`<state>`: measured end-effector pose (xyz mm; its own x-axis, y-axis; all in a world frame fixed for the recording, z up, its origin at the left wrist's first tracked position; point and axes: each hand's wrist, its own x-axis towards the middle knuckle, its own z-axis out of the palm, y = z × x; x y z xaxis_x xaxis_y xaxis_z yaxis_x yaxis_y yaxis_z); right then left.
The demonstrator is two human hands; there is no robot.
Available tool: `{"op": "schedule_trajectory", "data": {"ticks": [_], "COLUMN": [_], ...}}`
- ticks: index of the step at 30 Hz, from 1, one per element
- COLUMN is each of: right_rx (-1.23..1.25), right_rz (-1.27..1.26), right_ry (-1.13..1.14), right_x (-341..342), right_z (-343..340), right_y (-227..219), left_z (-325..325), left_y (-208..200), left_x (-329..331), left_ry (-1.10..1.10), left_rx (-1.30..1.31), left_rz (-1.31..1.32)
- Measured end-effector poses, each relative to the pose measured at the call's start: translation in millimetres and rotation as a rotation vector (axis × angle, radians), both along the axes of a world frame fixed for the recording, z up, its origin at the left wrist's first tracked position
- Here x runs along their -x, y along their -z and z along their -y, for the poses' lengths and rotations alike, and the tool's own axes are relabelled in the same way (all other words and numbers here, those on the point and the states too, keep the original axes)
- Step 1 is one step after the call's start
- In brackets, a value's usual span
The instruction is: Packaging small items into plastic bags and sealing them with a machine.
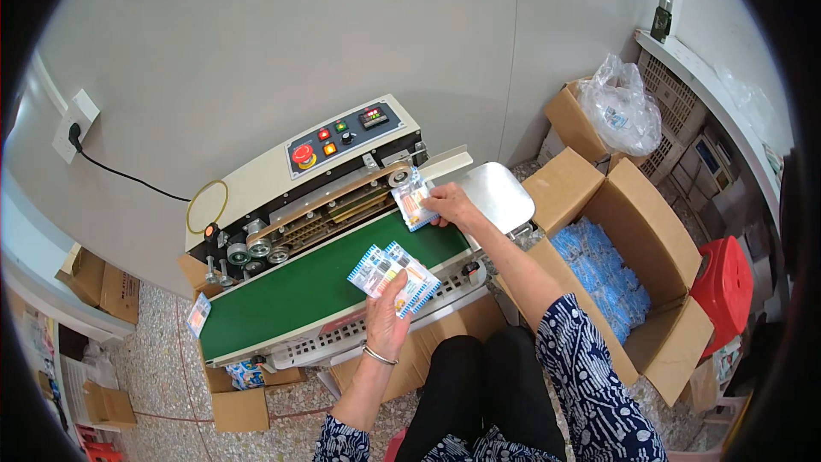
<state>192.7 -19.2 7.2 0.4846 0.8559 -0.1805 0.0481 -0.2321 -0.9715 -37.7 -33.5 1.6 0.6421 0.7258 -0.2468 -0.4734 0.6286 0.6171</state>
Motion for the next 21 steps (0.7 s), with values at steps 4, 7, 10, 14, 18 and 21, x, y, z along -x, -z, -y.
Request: {"op": "schedule_trajectory", "data": {"ticks": [4, 7, 10, 14, 18, 21], "right_rx": [-0.128, -0.227, -0.109, -0.078, -0.067, -0.069], "right_rz": [0.613, 0.980, 0.017, -0.119, -0.202, -0.236], "right_ry": [0.102, 0.234, -0.186, -0.324, -0.348, -0.317], "right_x": [17.6, 32.0, 43.1, 59.9, 51.3, 49.3], "right_z": [9.5, 35.0, 70.3, 78.2, 78.3, 77.3], "right_y": [-2.1, -14.9, -40.1, -43.9, -32.8, -36.2], "left_z": [-8.7, -14.7, -19.4, -18.2, -16.7, -17.6], "left_y": [-6.9, -21.1, -20.6, -12.5, -12.1, -15.3], "left_x": [-12.0, -16.2, -19.3, -25.9, -29.4, -26.2], "left_ry": [0.008, 0.001, 0.024, 0.066, 0.119, 0.077], "left_rx": [0.064, 0.053, 0.041, 0.043, 0.096, 0.019], "left_rz": [0.033, 0.089, 0.111, 0.162, 0.193, 0.155]}}
